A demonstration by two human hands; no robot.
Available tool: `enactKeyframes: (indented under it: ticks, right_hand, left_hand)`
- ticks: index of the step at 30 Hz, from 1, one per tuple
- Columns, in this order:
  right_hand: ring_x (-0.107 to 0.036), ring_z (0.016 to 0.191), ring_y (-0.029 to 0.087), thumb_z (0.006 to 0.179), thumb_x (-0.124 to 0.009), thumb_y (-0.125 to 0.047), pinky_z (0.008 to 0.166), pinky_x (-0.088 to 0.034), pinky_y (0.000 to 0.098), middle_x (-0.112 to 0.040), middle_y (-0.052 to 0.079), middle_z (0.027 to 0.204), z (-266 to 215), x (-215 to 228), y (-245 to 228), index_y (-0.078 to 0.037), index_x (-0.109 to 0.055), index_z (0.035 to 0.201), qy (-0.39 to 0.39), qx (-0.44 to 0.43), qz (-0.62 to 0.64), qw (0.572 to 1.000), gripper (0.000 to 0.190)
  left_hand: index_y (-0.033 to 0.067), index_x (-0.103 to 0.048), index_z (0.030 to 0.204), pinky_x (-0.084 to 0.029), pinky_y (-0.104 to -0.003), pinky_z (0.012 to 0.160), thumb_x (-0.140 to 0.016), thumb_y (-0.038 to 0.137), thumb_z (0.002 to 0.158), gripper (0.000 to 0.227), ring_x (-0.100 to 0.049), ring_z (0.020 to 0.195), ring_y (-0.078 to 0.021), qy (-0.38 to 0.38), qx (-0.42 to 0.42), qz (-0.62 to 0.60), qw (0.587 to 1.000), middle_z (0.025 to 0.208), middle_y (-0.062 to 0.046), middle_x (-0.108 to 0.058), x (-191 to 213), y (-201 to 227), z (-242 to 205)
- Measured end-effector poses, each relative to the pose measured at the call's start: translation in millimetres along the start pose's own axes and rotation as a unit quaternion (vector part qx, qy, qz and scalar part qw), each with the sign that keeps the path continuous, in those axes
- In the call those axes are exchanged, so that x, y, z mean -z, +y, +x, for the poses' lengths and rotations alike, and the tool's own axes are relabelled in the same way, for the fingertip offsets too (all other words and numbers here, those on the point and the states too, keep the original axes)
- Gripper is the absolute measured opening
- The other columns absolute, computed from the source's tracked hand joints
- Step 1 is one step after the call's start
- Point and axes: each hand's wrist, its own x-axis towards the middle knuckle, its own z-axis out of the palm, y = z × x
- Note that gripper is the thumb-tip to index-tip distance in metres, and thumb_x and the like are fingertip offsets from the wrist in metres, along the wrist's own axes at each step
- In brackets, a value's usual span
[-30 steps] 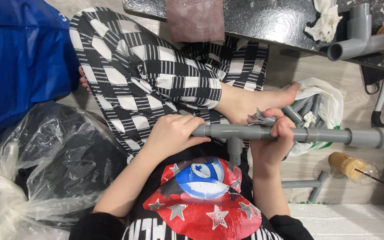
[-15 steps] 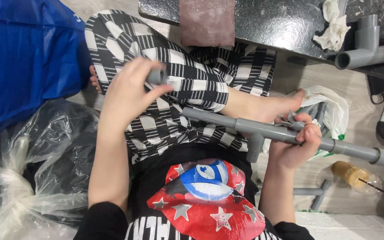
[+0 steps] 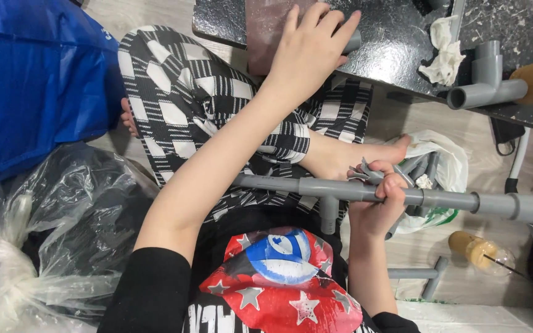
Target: Assembling a structure using PVC pipes and T-joints on the floor
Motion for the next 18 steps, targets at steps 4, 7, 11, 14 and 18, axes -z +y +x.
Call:
enactKeyframes:
  ticks: [4, 7, 11, 14, 18]
  right_hand:
    - [-0.061, 0.094, 0.029, 0.085, -0.059, -0.023, 0.086, -0.058, 0.046, -0.06, 0.009, 0.112, -1, -3, 0, -0.015, -0.044, 0.066, -0.01, -0.003, -0.006, 1.0, 0.025]
    - [-0.061, 0.099, 0.028, 0.086, -0.059, -0.02, 0.084, -0.057, 0.0464, -0.062, 0.007, 0.112, -2, 2, 4, -0.015, -0.046, 0.065, -0.018, -0.02, 0.018, 0.999, 0.025]
    - [-0.057, 0.089, 0.022, 0.092, -0.057, -0.025, 0.082, -0.052, 0.0347, -0.057, 0.006, 0.093, 19, 52, 42, -0.015, -0.042, 0.069, -0.061, 0.028, -0.003, 0.998, 0.029]
    - [-0.071, 0.107, 0.035, 0.091, -0.06, -0.029, 0.082, -0.063, 0.0496, -0.069, 0.017, 0.117, 9, 35, 39, -0.012, -0.037, 0.061, -0.102, 0.052, -0.038, 0.993, 0.04]
    - [-0.068, 0.123, 0.036, 0.088, -0.065, -0.026, 0.087, -0.064, 0.0618, -0.069, 0.015, 0.132, -1, 2, 24, -0.009, -0.045, 0.057, -0.154, 0.03, -0.047, 0.986, 0.04]
  left_hand:
    - [0.0125, -0.061, 0.133, -0.035, -0.052, 0.109, -0.098, 0.032, 0.08, 0.067, -0.042, 0.131, -0.0266, 0.025, -0.106, -0.064, 0.992, 0.132, -0.004, -0.057, 40, 19, -18]
    - [0.0231, -0.08, 0.107, -0.058, -0.041, 0.089, -0.084, 0.028, 0.071, 0.036, -0.067, 0.105, -0.0266, 0.066, -0.213, -0.313, 0.923, 0.117, -0.001, -0.069, 81, 51, -51]
    - [0.0156, -0.059, 0.136, -0.061, -0.038, 0.094, -0.078, 0.019, 0.084, 0.055, -0.073, 0.113, -0.0273, -0.189, -0.018, -0.491, 0.85, 0.124, -0.006, -0.072, 99, 66, -95]
    - [0.0109, -0.066, 0.126, -0.062, -0.037, 0.089, -0.067, 0.019, 0.1, 0.028, -0.074, 0.105, -0.0287, -0.162, 0.044, -0.493, 0.854, 0.113, -0.011, -0.073, 96, 59, -115]
    - [0.0171, -0.071, 0.118, -0.063, -0.028, 0.086, -0.07, 0.016, 0.098, 0.02, -0.075, 0.1, -0.0171, -0.157, 0.141, -0.536, 0.817, 0.103, 0.0, -0.076, 84, 42, -141]
